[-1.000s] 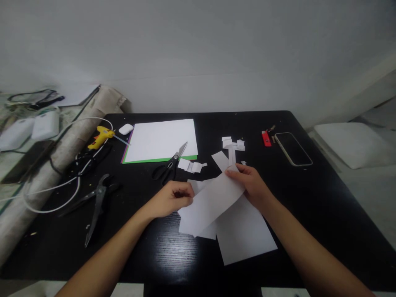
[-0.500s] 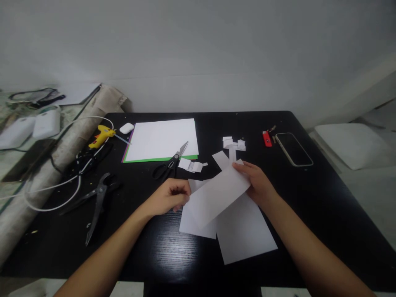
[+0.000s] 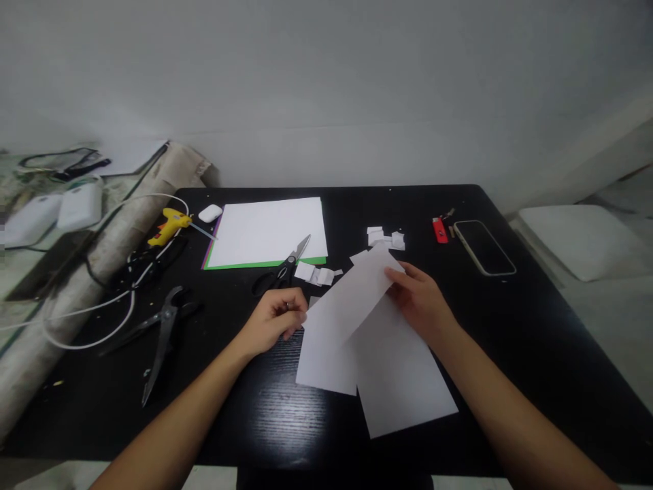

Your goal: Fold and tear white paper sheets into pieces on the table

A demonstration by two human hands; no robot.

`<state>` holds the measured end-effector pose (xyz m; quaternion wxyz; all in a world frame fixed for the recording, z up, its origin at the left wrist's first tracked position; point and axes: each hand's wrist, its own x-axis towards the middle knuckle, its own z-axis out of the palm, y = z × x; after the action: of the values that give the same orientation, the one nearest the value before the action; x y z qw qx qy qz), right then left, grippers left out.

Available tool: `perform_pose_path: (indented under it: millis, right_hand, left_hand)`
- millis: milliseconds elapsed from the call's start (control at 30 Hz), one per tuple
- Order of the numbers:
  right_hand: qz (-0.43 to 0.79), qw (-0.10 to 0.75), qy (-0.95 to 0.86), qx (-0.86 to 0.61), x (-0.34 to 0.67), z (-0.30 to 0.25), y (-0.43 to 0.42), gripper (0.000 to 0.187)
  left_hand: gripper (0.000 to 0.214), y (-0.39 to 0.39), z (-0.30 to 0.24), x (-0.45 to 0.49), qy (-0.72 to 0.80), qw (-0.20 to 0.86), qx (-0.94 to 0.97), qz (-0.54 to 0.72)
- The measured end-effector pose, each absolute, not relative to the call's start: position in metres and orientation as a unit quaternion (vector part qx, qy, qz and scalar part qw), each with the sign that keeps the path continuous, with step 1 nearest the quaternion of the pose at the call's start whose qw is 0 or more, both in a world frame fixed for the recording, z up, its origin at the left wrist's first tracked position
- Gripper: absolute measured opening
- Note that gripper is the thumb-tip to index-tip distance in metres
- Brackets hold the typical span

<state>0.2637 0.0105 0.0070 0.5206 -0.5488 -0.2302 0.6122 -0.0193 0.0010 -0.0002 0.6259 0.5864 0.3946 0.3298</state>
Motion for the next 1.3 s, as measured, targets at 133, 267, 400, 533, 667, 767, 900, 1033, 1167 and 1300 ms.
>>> perform_pose_path:
  millis: [133,267,400,533,667,767,900,1033,1167,1300]
  right_hand:
    - [0.610,0.525,-0.229,-0.547,0.265,0.000,0.011,0.034]
    - [0.626,0.492,-0.258,-0.548,0.261,-0.002,0.008,0.038]
    - [0.657,0.457,-0.282,-0.529,0.250,-0.001,0.000,0.048]
    - [0.693,0.407,-0.316,-0.504,0.239,0.005,-0.010,0.046]
    - [0.700,0.378,-0.354,-0.492,0.232,0.010,-0.016,0.045]
    - [0.701,0.385,-0.371,-0.472,0.229,0.008,-0.019,0.047]
    - [0.694,0.384,-0.394,-0.466,0.226,0.002,-0.022,0.043]
    - [0.674,0.407,-0.405,-0.466,0.223,0.003,-0.023,0.033]
    - [0.657,0.422,-0.405,-0.476,0.221,0.006,-0.024,0.028]
    - [0.671,0.415,-0.397,-0.469,0.223,0.008,-0.023,0.025]
  left_hand:
    - [0.024,0.000,0.001,-0.019,0.368,0.641,0.600,0.307]
    - [0.036,0.000,0.003,-0.015,0.366,0.626,0.618,0.304]
    - [0.037,0.000,0.001,-0.010,0.370,0.629,0.610,0.309]
    - [0.042,-0.003,-0.002,-0.005,0.369,0.679,0.565,0.291]
    - [0.045,-0.006,0.000,0.000,0.353,0.707,0.550,0.271]
    - [0.046,-0.008,0.002,0.003,0.342,0.720,0.551,0.247]
    - [0.049,-0.010,0.002,0.005,0.334,0.742,0.532,0.234]
    - [0.040,-0.011,-0.002,0.006,0.300,0.767,0.510,0.249]
    - [0.046,-0.010,-0.007,0.006,0.272,0.781,0.499,0.259]
    - [0.062,-0.010,-0.012,0.005,0.293,0.775,0.487,0.276]
